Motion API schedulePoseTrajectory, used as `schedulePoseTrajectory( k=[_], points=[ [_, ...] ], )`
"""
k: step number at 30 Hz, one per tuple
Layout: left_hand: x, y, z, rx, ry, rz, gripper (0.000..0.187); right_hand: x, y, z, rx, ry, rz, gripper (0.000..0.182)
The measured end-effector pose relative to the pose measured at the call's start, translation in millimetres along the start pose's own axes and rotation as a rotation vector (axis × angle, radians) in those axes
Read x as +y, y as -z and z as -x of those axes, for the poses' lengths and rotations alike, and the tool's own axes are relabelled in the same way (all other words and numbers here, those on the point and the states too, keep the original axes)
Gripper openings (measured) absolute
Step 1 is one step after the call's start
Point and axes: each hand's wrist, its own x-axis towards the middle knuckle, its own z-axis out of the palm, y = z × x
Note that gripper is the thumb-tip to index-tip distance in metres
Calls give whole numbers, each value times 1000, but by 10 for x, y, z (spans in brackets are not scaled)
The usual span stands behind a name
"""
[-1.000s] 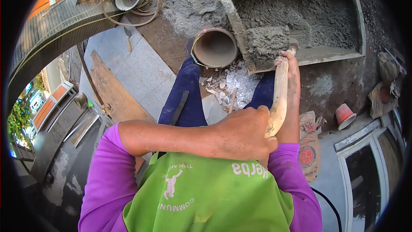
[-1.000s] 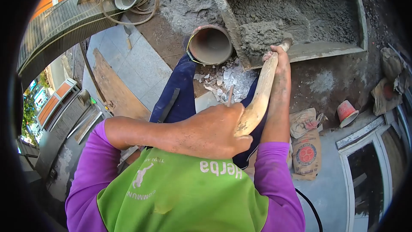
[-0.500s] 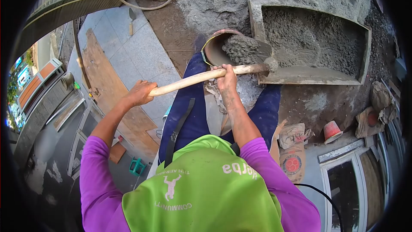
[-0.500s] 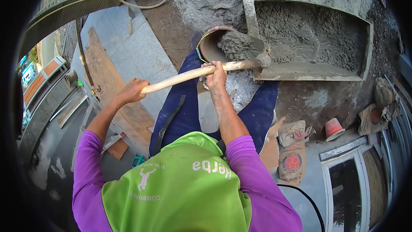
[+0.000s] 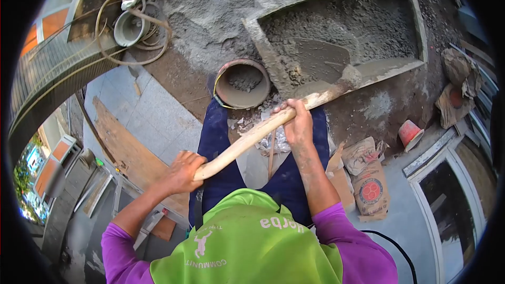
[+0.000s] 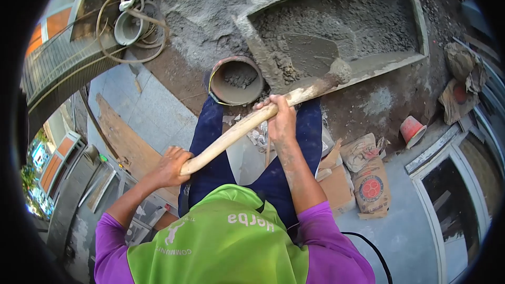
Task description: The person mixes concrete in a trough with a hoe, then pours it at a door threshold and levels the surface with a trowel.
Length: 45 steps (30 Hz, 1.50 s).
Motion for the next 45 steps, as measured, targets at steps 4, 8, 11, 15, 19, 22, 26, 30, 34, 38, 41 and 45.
schedulePoseTrajectory(
  k=[4, 8, 11, 15, 19, 22, 26, 30, 34, 38, 41, 45],
  points=[
    [946, -308, -1830, -167, 5, 415, 34, -1696, 472, -874, 226, 304, 77, 12],
    [1773, -514, -3758, -76, 53, 476, 39, -3333, 1141, -2411, 279, 354, 246, 18],
    [1955, -444, -4661, -6, 53, 375, 40, -3922, 1325, -3308, 262, 289, 276, 21],
    [1896, -421, -4673, -52, 197, 316, 39, -3592, 1322, -3628, 244, 178, 275, 21],
    [1620, -819, -3864, -34, 398, 554, 37, -2448, 1023, -3427, 193, 118, 505, 18],
    [1626, -825, -3327, -48, 550, 589, 36, -1555, 988, -3373, 131, -54, 591, 20],
    [1475, -1116, -2781, -34, 584, 479, 38, -789, 1188, -3002, 146, -215, 465, 17],
    [1912, -887, -2850, -157, 627, 468, 39, -795, 1460, -2891, 90, -385, 357, 15],
    [2442, -663, -3000, -210, 547, 621, 50, -1043, 1636, -2771, -8, -476, 330, 14],
    [2931, -498, -3234, -244, 476, 752, 57, -1346, 1786, -2774, -61, -525, 266, 14],
    [3077, -426, -3276, -264, 437, 743, 60, -1645, 1672, -2522, -42, -458, 280, 14],
    [3197, -326, -3194, -259, 387, 755, 61, -1918, 1714, -2432, -21, -456, 260, 15]
  ],
)
